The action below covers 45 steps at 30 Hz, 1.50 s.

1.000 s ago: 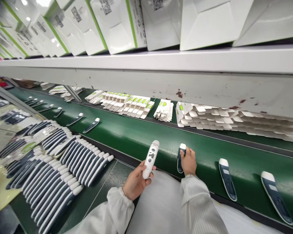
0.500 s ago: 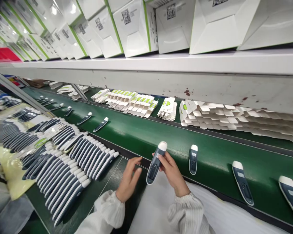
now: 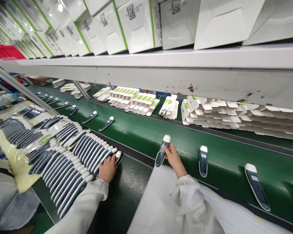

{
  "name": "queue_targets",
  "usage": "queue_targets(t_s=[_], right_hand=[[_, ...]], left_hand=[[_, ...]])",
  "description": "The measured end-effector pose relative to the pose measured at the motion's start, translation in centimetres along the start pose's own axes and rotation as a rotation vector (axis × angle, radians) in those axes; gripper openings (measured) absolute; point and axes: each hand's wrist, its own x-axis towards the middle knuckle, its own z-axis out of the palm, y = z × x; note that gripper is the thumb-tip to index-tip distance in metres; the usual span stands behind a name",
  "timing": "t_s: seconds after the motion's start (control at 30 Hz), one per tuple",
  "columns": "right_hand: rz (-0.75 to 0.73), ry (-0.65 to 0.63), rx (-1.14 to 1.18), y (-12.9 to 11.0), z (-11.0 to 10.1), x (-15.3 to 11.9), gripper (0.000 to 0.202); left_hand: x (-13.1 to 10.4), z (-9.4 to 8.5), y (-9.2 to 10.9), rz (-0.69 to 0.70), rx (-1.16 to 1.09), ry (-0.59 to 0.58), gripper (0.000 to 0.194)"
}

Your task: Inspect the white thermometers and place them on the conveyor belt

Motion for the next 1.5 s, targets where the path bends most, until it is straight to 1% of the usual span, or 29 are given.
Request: queue_targets(t_s=[0.07,0.17,0.27,0.33,0.4,0.43,0.47,0.5,0.57,0.6,0.63,0.67,0.7,0.73,0.8,0.83,0.9,0.97,1.03,1.1,1.17,1.23,1.27,1.33,1.4,1.5], right_hand=[[0.046,0.116,-0.101,1.2,-0.7,1.7,0.047],[0.098,0.271,-0.275,2.5,-2.2,3.5,0.043],[0.109,0.337,-0.382,3.0,-3.5,4.2,0.042],[0.099,0.369,-0.415,2.7,-4.0,4.0,0.045],[0.067,0.393,-0.423,2.0,-3.7,3.2,0.051],[0.044,0.387,-0.413,1.6,-3.1,2.4,0.052],[0.018,0.36,-0.396,1.0,-2.3,1.5,0.05],[-0.01,0.311,-0.376,0.5,-1.1,0.3,0.044],[-0.068,0.116,-0.271,-0.6,1.7,-2.4,0.034],[-0.102,-0.007,-0.195,-1.1,3.1,-3.7,0.033],[-0.125,-0.182,-0.034,-1.6,4.5,-5.0,0.036],[-0.12,-0.284,0.079,-2.1,5.6,-6.1,0.037],[-0.099,-0.362,0.193,-2.5,6.4,-6.9,0.039],[-0.061,-0.406,0.292,-2.9,6.9,-7.5,0.039],[0.032,-0.427,0.428,-3.6,6.9,-7.8,0.037],[0.071,-0.438,0.482,-3.8,6.6,-7.7,0.036],[0.125,-0.459,0.556,-4.3,5.7,-7.2,0.036],[0.151,-0.46,0.58,-4.6,4.9,-6.7,0.036],[0.166,-0.435,0.569,-4.6,4.6,-6.3,0.039],[0.179,-0.386,0.545,-4.3,4.5,-5.9,0.045],[0.18,-0.336,0.525,-3.7,4.7,-5.3,0.051],[0.135,-0.295,0.438,-2.7,4.8,-4.3,0.054],[0.094,-0.26,0.34,-2.1,4.8,-3.7,0.054],[0.016,-0.145,0.103,-0.9,4.5,-2.1,0.057],[-0.017,0.007,-0.091,0.1,3.9,-0.3,0.062],[0.011,0.191,-0.264,1.2,2.4,2.1,0.065]], left_hand=[[-0.7,-0.2,1.4,-0.051,-0.189,-0.092,0.041],[-2.5,-0.5,4.2,-0.121,-0.527,-0.27,0.034],[-4.3,-0.6,7.2,-0.172,-0.803,-0.414,0.042],[-5.1,-0.7,8.8,-0.248,-1.027,-0.504,0.046],[-5.7,-0.9,9.9,-0.356,-1.284,-0.595,0.044],[-6.0,-1.0,10.4,-0.409,-1.386,-0.625,0.041],[-6.2,-1.0,10.8,-0.451,-1.446,-0.63,0.039],[-6.5,-1.0,11.1,-0.473,-1.459,-0.61,0.036],[-6.9,-0.7,11.6,-0.464,-1.454,-0.538,0.031],[-7.1,-0.5,11.8,-0.428,-1.456,-0.5,0.031],[-7.2,-0.2,11.8,-0.371,-1.451,-0.47,0.035],[-7.1,0.0,11.7,-0.296,-1.415,-0.443,0.04],[-6.9,0.2,11.2,-0.201,-1.297,-0.402,0.041],[-6.5,0.2,10.6,-0.107,-1.107,-0.34,0.038],[-5.2,-0.1,8.4,0.043,-0.613,-0.167,0.036],[-4.3,-0.5,6.9,0.075,-0.406,-0.073,0.035],[-2.4,-1.4,3.6,0.068,-0.213,0.036,0.041],[-0.9,-2.3,0.4,0.042,-0.043,0.108,0.044],[0.0,-2.8,-2.2,0.033,0.086,0.134,0.044],[0.5,-2.8,-3.7,0.045,0.163,0.132,0.044],[0.7,-2.7,-4.5,0.058,0.187,0.119,0.044],[0.9,-2.7,-4.6,0.057,0.16,0.094,0.042],[1.0,-2.6,-4.5,0.053,0.128,0.076,0.04],[0.9,-2.5,-3.9,0.032,0.027,0.033,0.036],[0.4,-2.3,-2.7,-0.003,-0.122,-0.006,0.035],[-1.2,-1.6,0.1,-0.086,-0.413,-0.093,0.039]])
